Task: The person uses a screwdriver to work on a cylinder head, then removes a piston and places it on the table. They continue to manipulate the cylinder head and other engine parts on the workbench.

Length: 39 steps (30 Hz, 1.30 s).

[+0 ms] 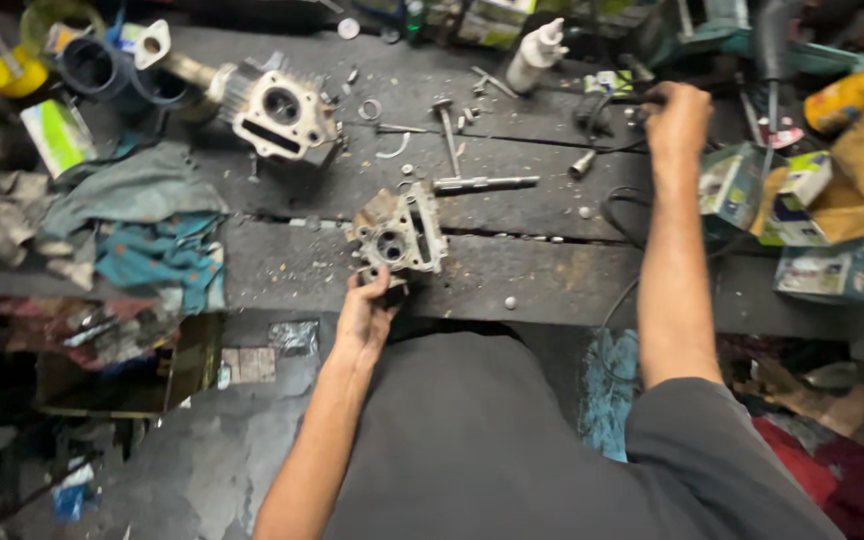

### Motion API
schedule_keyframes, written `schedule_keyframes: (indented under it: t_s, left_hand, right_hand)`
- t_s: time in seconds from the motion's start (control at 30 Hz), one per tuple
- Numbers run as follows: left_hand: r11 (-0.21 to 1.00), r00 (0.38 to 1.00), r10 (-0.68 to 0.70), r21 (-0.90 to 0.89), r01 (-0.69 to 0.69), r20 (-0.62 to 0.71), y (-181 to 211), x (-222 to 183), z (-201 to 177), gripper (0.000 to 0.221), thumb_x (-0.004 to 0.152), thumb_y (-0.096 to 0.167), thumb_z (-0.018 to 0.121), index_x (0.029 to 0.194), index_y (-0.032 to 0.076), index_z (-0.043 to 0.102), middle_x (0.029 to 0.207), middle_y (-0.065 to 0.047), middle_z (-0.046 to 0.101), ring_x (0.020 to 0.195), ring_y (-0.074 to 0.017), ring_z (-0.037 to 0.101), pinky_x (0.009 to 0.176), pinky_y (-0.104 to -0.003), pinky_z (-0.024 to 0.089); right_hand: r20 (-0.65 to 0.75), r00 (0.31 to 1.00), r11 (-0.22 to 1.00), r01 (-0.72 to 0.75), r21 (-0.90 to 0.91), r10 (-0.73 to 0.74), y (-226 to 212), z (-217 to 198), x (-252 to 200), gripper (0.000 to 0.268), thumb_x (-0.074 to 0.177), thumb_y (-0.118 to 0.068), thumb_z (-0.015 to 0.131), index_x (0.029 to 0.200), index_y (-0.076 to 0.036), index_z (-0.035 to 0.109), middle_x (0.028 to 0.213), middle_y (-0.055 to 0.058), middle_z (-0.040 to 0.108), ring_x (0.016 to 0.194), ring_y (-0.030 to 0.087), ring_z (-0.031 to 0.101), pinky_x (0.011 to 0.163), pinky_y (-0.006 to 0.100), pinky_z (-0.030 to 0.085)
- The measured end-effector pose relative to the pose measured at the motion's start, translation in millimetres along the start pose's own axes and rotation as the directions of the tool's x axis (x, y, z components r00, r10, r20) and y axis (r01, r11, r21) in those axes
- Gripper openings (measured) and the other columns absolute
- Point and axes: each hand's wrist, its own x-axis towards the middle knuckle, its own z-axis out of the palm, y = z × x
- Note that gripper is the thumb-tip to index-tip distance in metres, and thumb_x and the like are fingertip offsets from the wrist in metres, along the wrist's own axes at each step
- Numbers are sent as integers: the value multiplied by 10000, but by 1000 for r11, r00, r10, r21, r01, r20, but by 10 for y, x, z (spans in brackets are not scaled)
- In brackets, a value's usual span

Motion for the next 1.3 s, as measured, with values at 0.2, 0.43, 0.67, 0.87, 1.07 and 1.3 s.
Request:
schedule_keyframes:
  t_s: [0.2, 0.43, 0.67, 0.87, 1.07, 1.3]
  left_hand:
    - [917, 996, 32, 399, 4, -83, 106, -170, 24, 755, 850, 351, 788, 1432, 109, 372, 1321, -102, 604, 1183, -234, 604, 912, -441, 490]
    - [-175, 694, 475, 831, -528, 541, 652, -613, 50, 1019, 756, 404, 880, 1503, -44, 353, 1428, -266, 488, 1291, -449, 528, 1063, -510, 452]
    - [-386, 623, 463, 776, -498, 630, 768, -701, 189, 767, 774, 442, 877, 1356, 37, 583, 1294, -171, 634, 1168, -363, 625, 976, -470, 516]
    - [-373, 493, 510, 697, -613, 705, 782, -632, 94, 575, 770, 314, 870, 1240, 45, 678, 1202, -137, 713, 1066, -318, 701, 920, -409, 565]
    - [-287, 476, 451, 628, -724, 755, 972, -605, 141, 522, 710, 268, 900, 1165, 99, 709, 1081, -98, 743, 979, -291, 720, 873, -401, 576]
    - [19, 729, 318, 765, -644, 606, 914, -559, 362, 633, 679, 301, 903, 1229, 127, 644, 1078, -100, 758, 968, -263, 745, 839, -373, 590]
  right_hand:
    - [-195, 978, 996, 79, 49, -68, -381, -359, -83, 216, 835, 22, 807, 1048, -3, 777, 990, 210, 733, 898, 403, 711, 801, 464, 555]
    - [98, 994, 819, -92, 566, 44, -1579, -482, -998, 156, 1023, -110, 710, 1113, 16, 737, 1023, 99, 739, 874, 144, 680, 790, 307, 553]
    - [534, 837, 549, -391, 738, -122, -2645, 26, -1887, 580, 1052, -208, 609, 1546, -52, 347, 1400, 180, 556, 1126, 232, 657, 917, 360, 577]
    - [615, 778, 532, -470, 704, -126, -2768, 247, -2127, 543, 1007, -243, 688, 1452, -51, 445, 1235, 126, 677, 1091, 181, 660, 854, 321, 575]
    - [713, 699, 473, -647, 598, 53, -2760, 146, -2283, 485, 967, -255, 690, 1356, -57, 480, 1067, 85, 722, 873, 113, 673, 662, 276, 565]
    - [745, 653, 389, -726, 567, 135, -2607, -81, -2364, 413, 1034, -272, 606, 1371, -61, 493, 966, 115, 725, 702, 118, 654, 613, 259, 546]
